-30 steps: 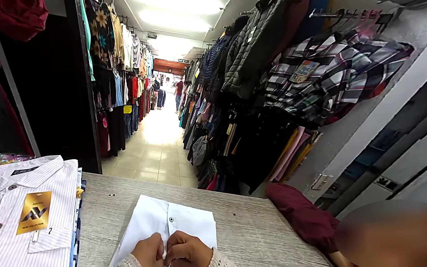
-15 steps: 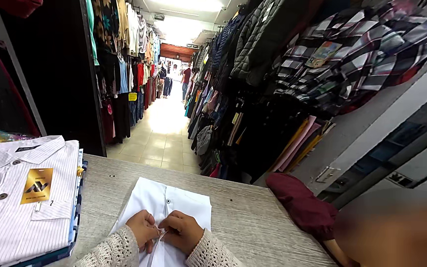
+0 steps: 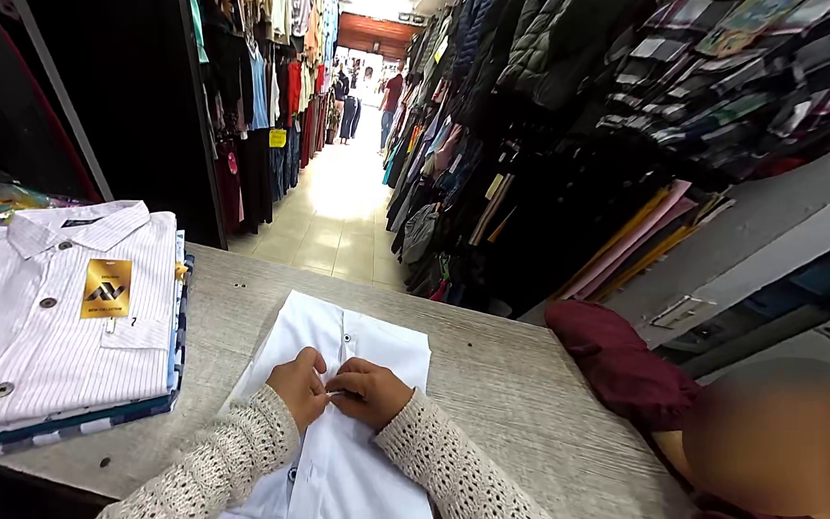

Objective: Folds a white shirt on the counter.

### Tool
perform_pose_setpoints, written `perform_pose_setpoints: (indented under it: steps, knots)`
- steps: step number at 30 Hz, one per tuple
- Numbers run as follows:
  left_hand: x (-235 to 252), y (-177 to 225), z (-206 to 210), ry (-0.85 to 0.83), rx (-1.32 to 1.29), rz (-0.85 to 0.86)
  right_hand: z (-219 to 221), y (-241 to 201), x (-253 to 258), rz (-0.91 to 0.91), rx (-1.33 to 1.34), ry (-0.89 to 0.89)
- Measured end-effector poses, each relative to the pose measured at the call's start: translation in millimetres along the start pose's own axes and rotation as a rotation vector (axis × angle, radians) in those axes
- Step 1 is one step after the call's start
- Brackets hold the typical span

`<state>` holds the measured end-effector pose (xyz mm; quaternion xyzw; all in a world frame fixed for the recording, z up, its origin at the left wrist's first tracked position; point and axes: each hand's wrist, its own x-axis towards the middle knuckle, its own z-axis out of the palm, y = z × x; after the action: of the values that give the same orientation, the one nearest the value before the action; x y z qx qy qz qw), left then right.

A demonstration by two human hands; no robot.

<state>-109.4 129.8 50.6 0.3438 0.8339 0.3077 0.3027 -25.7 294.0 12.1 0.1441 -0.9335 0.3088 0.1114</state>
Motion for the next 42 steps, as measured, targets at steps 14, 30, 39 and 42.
perform_pose_setpoints:
  steps: [14, 30, 39, 42]
  knots:
    - [8, -24, 6, 0.062, -0.197, -0.002, 6, 20, 2, 0.052, 0.127, 0.064]
    - [-14, -22, -7, -0.049, -0.260, -0.023, 5, -5, -2, -0.069, -0.242, -0.014]
    - [-87, -110, 46, 0.615, 0.409, 0.881, 35, -76, -121, -0.055, -0.275, 0.204]
    - [-77, -102, 55, 0.706, 0.478, 0.942, 44, -78, -118, -0.106, -0.324, 0.276]
